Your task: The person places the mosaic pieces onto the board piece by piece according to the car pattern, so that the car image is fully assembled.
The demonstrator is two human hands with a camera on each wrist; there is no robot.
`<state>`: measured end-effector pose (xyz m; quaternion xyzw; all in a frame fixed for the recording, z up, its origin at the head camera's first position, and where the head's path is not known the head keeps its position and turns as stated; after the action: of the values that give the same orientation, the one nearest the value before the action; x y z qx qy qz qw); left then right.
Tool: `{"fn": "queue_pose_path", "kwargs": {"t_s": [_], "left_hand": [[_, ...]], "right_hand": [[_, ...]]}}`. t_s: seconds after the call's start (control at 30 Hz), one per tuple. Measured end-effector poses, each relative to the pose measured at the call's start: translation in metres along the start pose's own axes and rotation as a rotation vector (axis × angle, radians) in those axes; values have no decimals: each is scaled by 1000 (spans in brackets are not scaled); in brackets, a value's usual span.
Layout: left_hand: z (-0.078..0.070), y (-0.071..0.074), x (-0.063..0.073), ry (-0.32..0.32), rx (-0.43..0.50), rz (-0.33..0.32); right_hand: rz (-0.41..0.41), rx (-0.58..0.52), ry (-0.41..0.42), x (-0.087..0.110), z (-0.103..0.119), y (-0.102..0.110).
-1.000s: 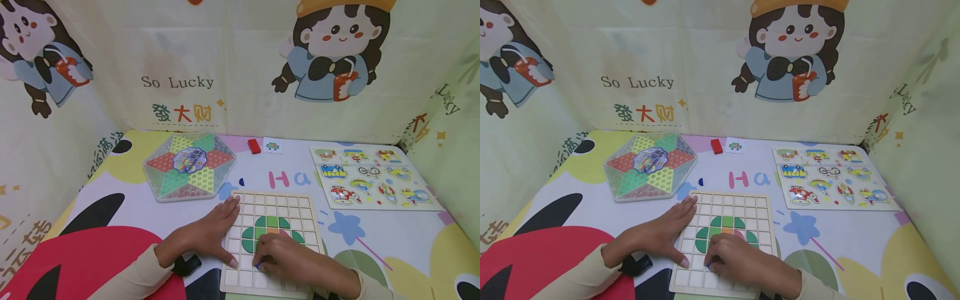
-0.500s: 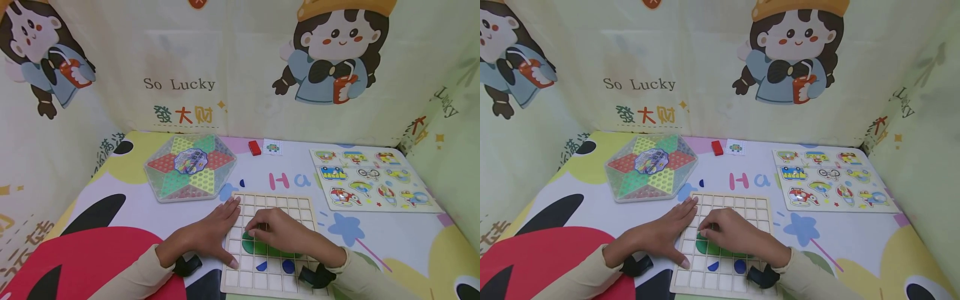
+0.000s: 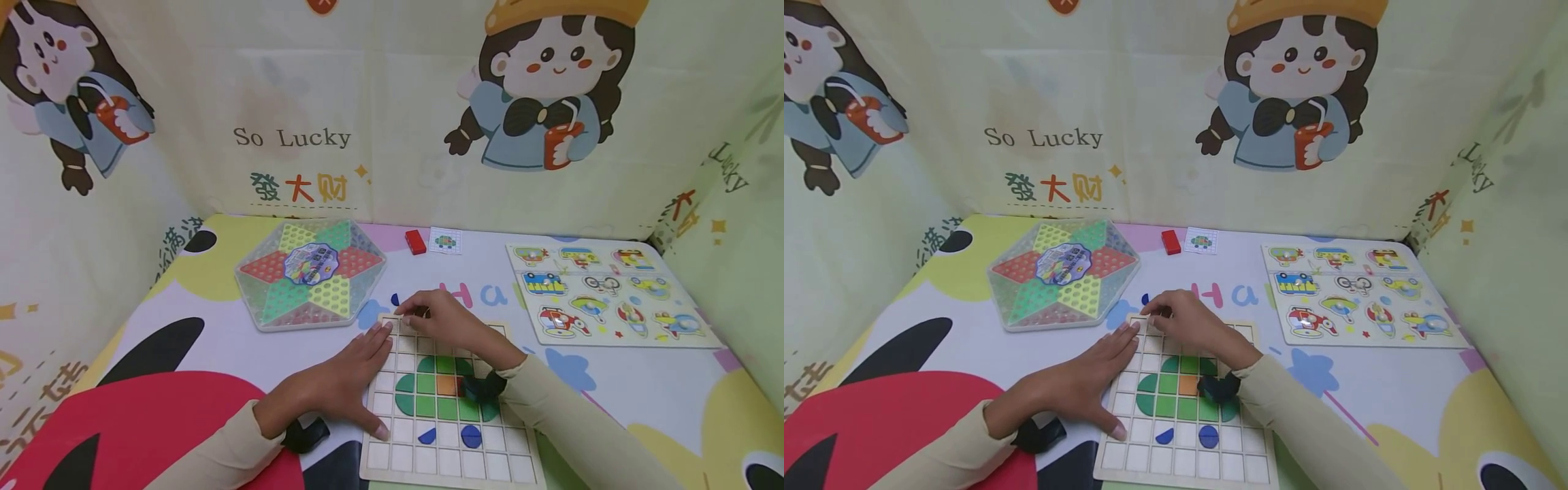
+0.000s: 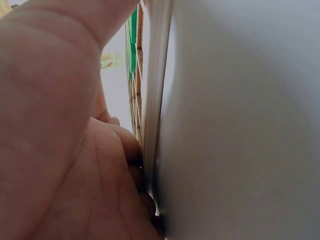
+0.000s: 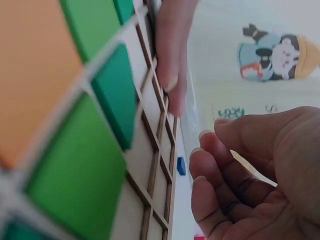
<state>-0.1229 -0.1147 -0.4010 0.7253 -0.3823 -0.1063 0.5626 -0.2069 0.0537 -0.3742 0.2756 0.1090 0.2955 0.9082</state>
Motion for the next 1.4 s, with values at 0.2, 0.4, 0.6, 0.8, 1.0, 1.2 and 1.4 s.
{"fn": "queue_pose_path", "kwargs": {"t_s": [0.2,0.4,0.6,0.8,1.0,1.2,1.4], "left_hand": [[0,0,0,-10,14,-2],[1,0,1,-13,13,-3],[1,0,2,-8,5,-5],[0,1,2,-19,13,-6],[1,1,2,-15,12,-1],[1,1,1,-22,7,-5],[1,0,0,-21,14,0]], "right_hand": [[-36,-29,-55,-22,-13,2],[-65,-40,-92,-38,-20,4],[-33,-74,-72,-49,-15,0],[-46,-63,-151,-55,-14,-4],[-33,-100,-182,-60,-15,-4],[-3,-75,-210,-63,-20,-3],[36,-4,-226,-62,-24,-2]]}}
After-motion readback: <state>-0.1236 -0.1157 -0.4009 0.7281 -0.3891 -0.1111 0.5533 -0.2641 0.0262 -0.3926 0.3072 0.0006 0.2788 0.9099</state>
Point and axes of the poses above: each hand's wrist, its own x-axis away from the middle knuckle, its own y-axis out of the back of the hand, z = x × y, the point moved 4 cm from there along -x, towards the middle knuckle, and after that the axes turned 9 degrees about -x, right-handed, at the moved point
